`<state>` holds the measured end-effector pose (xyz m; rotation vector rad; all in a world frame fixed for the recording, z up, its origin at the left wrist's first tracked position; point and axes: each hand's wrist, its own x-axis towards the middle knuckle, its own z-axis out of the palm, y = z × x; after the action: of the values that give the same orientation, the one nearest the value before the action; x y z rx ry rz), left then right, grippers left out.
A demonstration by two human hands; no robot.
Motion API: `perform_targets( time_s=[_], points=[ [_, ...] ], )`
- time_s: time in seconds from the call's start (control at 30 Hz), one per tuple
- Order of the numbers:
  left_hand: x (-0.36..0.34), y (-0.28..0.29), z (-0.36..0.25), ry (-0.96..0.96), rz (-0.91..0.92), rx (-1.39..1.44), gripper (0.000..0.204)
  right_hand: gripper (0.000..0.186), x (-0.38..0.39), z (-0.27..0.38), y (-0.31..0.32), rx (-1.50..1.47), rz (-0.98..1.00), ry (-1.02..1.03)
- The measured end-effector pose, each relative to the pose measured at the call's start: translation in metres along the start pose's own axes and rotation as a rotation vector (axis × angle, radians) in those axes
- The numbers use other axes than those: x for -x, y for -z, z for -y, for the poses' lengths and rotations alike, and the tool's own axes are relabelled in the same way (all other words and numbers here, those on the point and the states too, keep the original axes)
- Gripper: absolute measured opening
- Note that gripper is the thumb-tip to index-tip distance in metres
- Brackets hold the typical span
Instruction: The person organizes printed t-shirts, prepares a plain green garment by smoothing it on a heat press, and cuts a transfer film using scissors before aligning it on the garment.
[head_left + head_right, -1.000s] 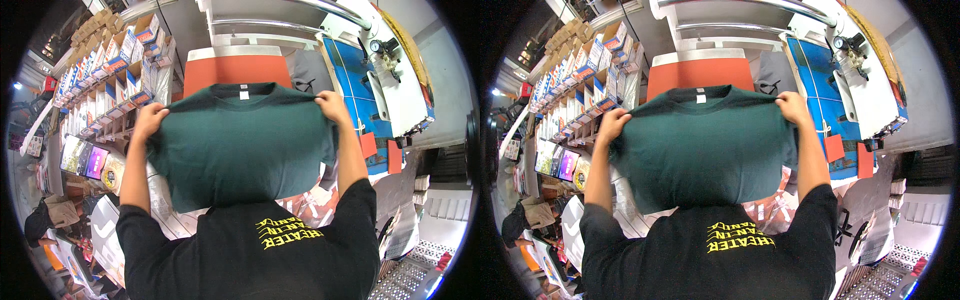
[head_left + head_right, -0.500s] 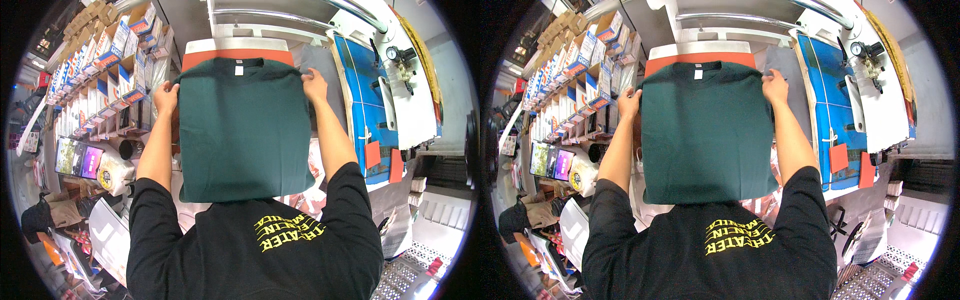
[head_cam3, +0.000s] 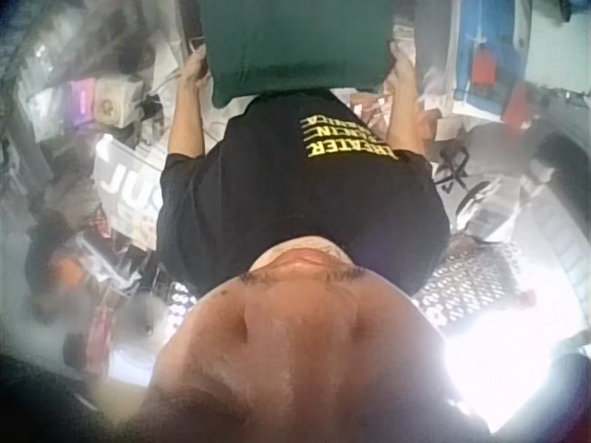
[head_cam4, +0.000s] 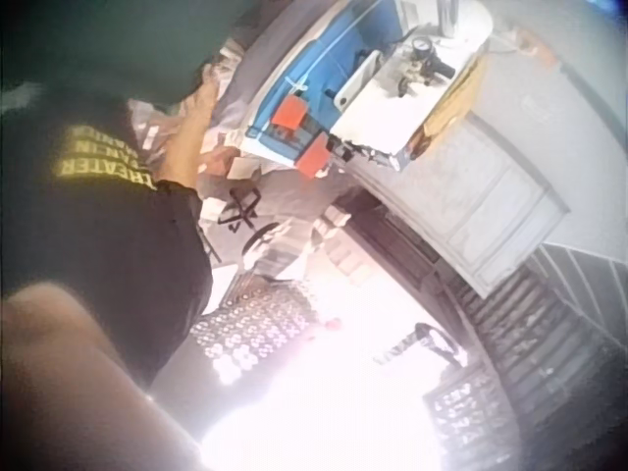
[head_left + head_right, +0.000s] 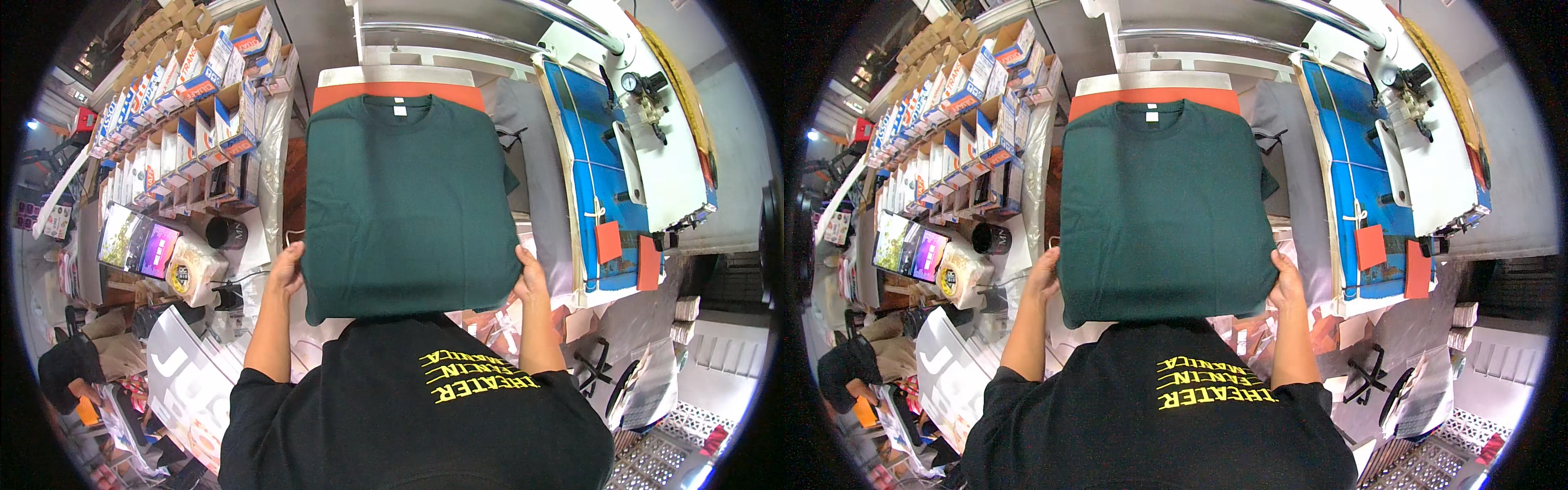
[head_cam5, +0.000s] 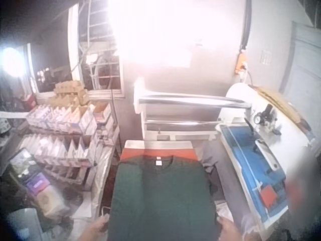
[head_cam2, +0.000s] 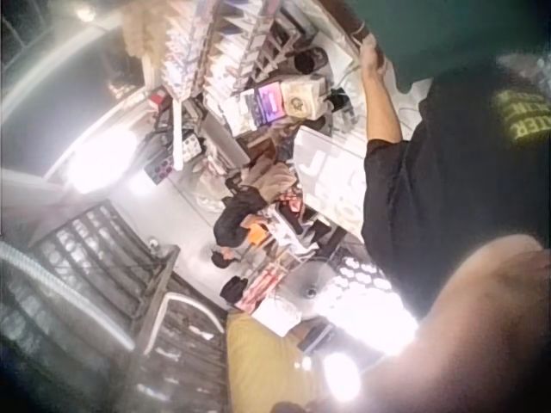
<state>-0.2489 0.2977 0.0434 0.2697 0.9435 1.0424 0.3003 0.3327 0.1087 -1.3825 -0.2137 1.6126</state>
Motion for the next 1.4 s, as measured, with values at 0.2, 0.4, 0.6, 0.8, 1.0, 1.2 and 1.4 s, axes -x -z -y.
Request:
perform_targets(
  time_s=[0.2, 0.4, 0.6, 0.8, 1.0, 1.2, 1.4],
  points=[
    [0.036, 0.029, -0.010, -0.229, -0.009, 0.132, 0.048, 0.038, 0.020, 0.016, 0.010, -0.150, 0.130, 0.203],
    [0.087, -0.009, -0.013, -0.160, -0.004, 0.071, 0.023, 0.044, 0.045, 0.009, 0.024, -0.183, 0.061, 0.289],
    [0.114, 0.017, 0.019, -0.066, -0.066, 0.053, 0.021, 0.043, 0.071, -0.012, 0.047, -0.191, -0.023, 0.264],
    [0.140, 0.011, 0.033, -0.030, -0.165, 0.042, 0.021, 0.042, 0.087, -0.041, 0.067, -0.234, 0.012, 0.205],
    [0.137, -0.014, 0.020, 0.167, -0.238, -0.315, 0.024, 0.039, 0.066, -0.087, 0.115, 0.958, -0.529, 0.146],
    [0.100, 0.042, 0.045, 0.071, -0.595, -0.570, 0.029, 0.010, 0.120, 0.037, -0.022, 1.174, -0.216, 0.942],
    [0.071, 0.028, 0.013, -0.247, -0.497, -0.639, 0.020, 0.056, 0.078, 0.163, 0.035, 1.642, -1.020, 0.852]
  ],
)
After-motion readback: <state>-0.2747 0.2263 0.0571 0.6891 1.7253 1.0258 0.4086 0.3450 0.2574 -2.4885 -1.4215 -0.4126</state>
